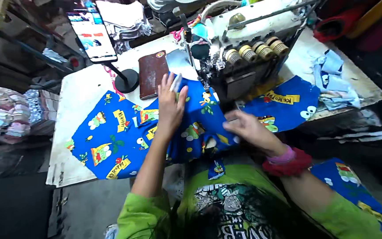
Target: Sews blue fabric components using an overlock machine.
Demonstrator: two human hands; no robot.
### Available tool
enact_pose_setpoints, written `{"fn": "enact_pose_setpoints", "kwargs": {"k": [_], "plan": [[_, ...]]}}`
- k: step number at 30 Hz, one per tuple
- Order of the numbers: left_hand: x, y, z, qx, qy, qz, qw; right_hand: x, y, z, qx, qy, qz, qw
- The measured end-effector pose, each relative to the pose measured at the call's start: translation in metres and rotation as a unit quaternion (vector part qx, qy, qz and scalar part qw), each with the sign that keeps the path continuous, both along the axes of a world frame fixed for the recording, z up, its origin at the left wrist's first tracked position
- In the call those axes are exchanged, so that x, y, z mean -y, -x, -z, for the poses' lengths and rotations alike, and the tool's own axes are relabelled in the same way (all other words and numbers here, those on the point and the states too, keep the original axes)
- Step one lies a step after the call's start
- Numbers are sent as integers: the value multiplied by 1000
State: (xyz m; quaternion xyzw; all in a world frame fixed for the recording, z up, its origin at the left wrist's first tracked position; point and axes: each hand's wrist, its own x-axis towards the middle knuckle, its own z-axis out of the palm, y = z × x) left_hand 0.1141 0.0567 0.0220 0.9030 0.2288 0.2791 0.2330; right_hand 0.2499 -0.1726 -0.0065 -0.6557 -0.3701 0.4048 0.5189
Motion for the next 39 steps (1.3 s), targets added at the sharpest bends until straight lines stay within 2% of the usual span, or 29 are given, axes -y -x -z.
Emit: {"fn": "enact_pose_setpoints", "kwargs": {"k": [2,4,6,8,10,13,14,16,18,21,23,28,31,33,35,37,39], "plan": [[13,56,23,25,-54,-96,994,40,4,16,-1,65,-106,992],[21,109,58,6,-66,-165,984,77,5,35,19,125,-164,978],[25,137,75,3,-54,-197,979,111,0,45,51,152,-144,977],[21,144,73,54,-78,-208,974,137,-2,35,44,131,-82,987],[12,144,72,84,-97,-189,974,146,-2,31,52,170,-22,984],[2,138,82,10,-52,-152,987,136,6,43,227,308,0,924],[1,136,81,3,-46,-153,987,134,11,48,304,272,22,913],[4,135,72,17,-44,-165,985,123,15,43,441,110,102,885],[13,135,68,58,-75,-171,981,98,9,30,516,-3,152,843],[37,124,63,125,-108,-153,974,71,-8,42,543,28,81,835],[52,113,62,144,-125,-119,974,63,-16,48,565,30,70,821],[85,75,53,185,-129,-17,974,61,-19,37,559,32,53,827],[102,43,41,190,-162,80,965,56,-20,34,546,-27,66,835],[107,28,41,202,-160,126,958,55,-31,21,461,-27,79,883],[111,21,42,201,-125,151,960,58,-48,7,328,30,86,940],[113,15,43,203,-80,155,964,60,-64,2,245,64,81,964],[117,9,46,206,-58,148,966,63,-71,1,211,75,62,973]]}}
